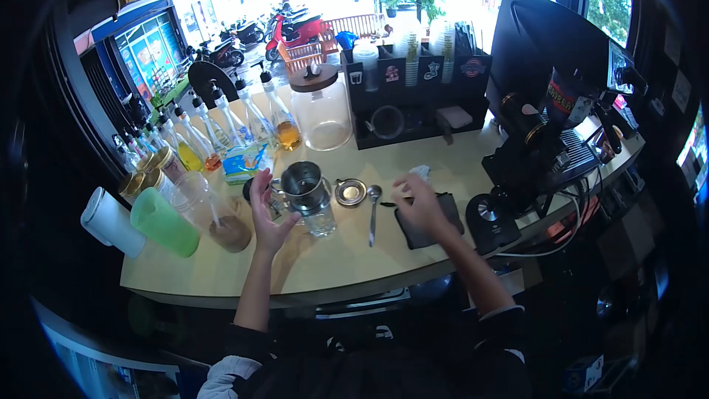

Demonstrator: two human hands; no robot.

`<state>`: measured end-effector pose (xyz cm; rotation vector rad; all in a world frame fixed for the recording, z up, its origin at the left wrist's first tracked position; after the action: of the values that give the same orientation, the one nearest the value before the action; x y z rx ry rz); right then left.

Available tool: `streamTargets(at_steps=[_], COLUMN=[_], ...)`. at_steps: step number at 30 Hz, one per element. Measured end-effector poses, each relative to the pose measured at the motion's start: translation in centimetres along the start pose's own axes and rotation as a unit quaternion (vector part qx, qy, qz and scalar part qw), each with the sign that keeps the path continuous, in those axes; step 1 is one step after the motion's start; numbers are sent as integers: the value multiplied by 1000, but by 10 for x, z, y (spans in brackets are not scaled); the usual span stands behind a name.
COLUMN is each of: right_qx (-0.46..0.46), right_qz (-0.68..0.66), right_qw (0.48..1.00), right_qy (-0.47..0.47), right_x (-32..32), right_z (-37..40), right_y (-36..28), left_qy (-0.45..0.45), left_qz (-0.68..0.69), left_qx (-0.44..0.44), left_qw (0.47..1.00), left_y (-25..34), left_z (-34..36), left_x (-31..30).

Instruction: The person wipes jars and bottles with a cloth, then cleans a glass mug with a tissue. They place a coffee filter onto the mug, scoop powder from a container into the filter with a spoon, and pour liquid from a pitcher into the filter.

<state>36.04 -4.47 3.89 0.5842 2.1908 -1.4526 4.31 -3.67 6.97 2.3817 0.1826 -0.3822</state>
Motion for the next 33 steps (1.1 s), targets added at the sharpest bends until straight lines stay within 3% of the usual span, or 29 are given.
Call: streamTargets(at_steps=[2, 3, 5, 7, 9, 11, 13, 15, 17, 19, 21, 25, 33], right_qx=[-51, -56, -120, -101, -75, -81, -70, -72, -70, -73, -83, -86, -95], right_qz=[29, 27, 188, 158, 152, 162, 188, 192, 185, 177, 165, 153, 148], right_qw=[993, 992, 968, 974, 979, 976, 973, 972, 973, 974, 976, 978, 978], right_qy=[-106, -112, -112, -128, -114, -117, -111, -112, -115, -121, -114, -113, -108], right_x=[32, 37, 55, 59, 57, 59, 59, 59, 59, 58, 55, 54, 55], right_z=[13, 22, 35, 35, 36, 37, 37, 33, 36, 37, 37, 37, 38], right_y=[10, 16, 13, 20, 24, 17, 19, 17, 20, 18, 14, 19, 20], left_qy=[26, 32, 170, 205, 220, 213, 150, 143, 78, 70, 100, 89, 106], left_qz=[56, 50, 105, 39, 12, -26, -14, -22, -33, -4, 38, 13, -1], left_qx=[14, 11, -23, -31, -131, -144, -252, -245, -282, -284, -204, -251, -224], left_qw=[998, 998, 979, 978, 967, 966, 956, 959, 956, 956, 973, 964, 969], left_y=[0, -2, -24, -34, -53, -55, -71, -84, -97, -104, -100, -101, -48], left_z=[-1, 3, 24, 41, 60, 66, 63, 58, 60, 62, 57, 62, 100], left_x=[6, 9, -11, -24, -32, -39, -32, -32, -15, -6, -7, -19, -23])
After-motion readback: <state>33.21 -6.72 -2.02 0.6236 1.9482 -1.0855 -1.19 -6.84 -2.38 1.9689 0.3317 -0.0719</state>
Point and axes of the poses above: each hand's wrist, its own z-axis away from the middle knuckle, its own x-axis out of the palm, y = z × x, the point moved 10 cm from there along -z, towards the middle knuckle, and after that the axes turned 13 degrees about -y, right-handed, at the moved point
